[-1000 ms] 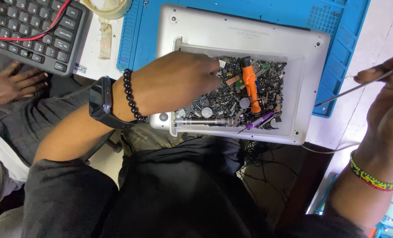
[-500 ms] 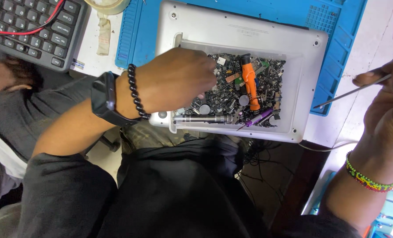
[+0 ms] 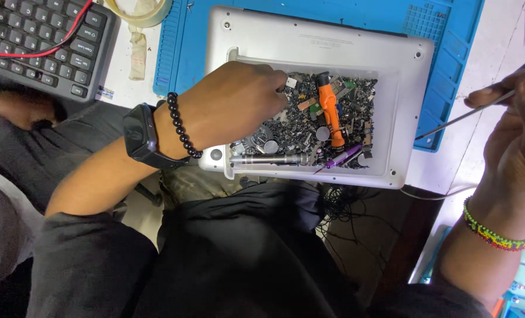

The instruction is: The person holds a screwdriver and pokes through shredded electronic debris collected inside a white laptop bottom case on the workbench. They lift out a round fan-like part, turn it over in their hand, and continue scraping and stirring the debris with the screwdriver, at one point touching their smartwatch.

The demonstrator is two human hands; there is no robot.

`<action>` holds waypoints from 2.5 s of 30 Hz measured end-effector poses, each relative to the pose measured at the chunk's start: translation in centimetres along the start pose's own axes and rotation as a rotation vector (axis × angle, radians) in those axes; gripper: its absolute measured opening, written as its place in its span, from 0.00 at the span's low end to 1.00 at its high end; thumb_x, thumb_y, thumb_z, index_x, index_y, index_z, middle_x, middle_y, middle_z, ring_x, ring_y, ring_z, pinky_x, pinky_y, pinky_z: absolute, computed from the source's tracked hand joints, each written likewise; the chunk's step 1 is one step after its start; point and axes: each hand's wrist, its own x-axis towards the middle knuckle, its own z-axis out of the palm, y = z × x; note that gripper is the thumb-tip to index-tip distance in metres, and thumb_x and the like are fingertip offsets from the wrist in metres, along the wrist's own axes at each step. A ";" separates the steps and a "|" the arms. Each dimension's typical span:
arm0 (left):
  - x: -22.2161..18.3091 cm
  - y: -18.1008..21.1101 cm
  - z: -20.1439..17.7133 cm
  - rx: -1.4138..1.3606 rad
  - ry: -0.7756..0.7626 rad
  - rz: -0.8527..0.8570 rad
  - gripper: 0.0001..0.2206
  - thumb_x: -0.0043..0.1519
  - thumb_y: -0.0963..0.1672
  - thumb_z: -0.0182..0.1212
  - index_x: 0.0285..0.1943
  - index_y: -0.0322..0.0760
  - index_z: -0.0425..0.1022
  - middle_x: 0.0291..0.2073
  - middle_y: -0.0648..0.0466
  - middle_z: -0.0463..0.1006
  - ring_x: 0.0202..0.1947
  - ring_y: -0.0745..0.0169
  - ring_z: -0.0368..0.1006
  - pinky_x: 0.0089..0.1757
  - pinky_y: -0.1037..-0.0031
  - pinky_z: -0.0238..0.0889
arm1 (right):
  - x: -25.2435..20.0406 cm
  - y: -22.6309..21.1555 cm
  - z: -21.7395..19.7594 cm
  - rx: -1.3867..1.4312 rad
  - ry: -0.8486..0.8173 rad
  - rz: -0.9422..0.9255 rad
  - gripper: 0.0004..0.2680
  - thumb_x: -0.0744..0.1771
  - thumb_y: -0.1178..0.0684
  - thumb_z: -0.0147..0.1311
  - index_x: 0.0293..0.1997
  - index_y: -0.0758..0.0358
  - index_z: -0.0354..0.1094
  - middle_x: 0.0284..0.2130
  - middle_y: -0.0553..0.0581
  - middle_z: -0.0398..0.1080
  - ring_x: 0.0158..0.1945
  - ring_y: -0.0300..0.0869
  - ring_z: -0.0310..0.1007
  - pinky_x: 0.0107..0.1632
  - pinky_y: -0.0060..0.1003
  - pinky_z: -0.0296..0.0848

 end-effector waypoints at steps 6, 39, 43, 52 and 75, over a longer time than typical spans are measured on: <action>0.1 0.0 -0.6 -0.032 -0.014 -0.014 0.10 0.52 0.31 0.58 0.32 0.35 0.71 0.26 0.51 0.68 0.25 0.51 0.68 0.23 0.63 0.63 | 0.2 0.0 0.3 0.020 0.028 -0.014 0.07 0.84 0.51 0.46 0.63 0.64 0.58 0.50 0.57 0.61 0.46 0.45 0.75 0.55 0.33 0.78; -0.5 0.4 -1.0 -0.075 -0.072 -0.053 0.08 0.55 0.33 0.62 0.36 0.34 0.79 0.37 0.48 0.75 0.40 0.48 0.74 0.33 0.62 0.75 | 0.0 1.4 -0.4 0.070 0.046 0.048 0.04 0.83 0.54 0.47 0.56 0.55 0.60 0.51 0.55 0.60 0.46 0.45 0.75 0.57 0.31 0.80; -0.5 0.1 -0.9 -0.022 -0.087 -0.039 0.09 0.54 0.32 0.61 0.35 0.35 0.77 0.36 0.48 0.73 0.38 0.50 0.73 0.33 0.63 0.73 | 0.0 1.0 -0.3 0.026 0.029 0.024 0.07 0.84 0.51 0.46 0.55 0.60 0.60 0.50 0.55 0.60 0.45 0.41 0.74 0.56 0.30 0.79; 0.6 0.6 -1.5 -0.026 -0.187 -0.062 0.08 0.55 0.33 0.60 0.35 0.36 0.78 0.35 0.49 0.75 0.38 0.49 0.74 0.31 0.62 0.74 | -0.3 0.3 -0.1 0.083 0.075 0.050 0.08 0.82 0.49 0.50 0.53 0.58 0.63 0.49 0.53 0.60 0.42 0.42 0.72 0.52 0.27 0.80; -1.8 0.4 -4.9 -0.572 0.428 0.054 0.04 0.63 0.35 0.69 0.40 0.33 0.80 0.37 0.51 0.82 0.36 0.57 0.75 0.42 0.66 0.71 | 0.2 0.8 0.7 0.056 0.046 0.042 0.09 0.82 0.46 0.51 0.56 0.59 0.62 0.50 0.53 0.60 0.45 0.43 0.75 0.52 0.28 0.76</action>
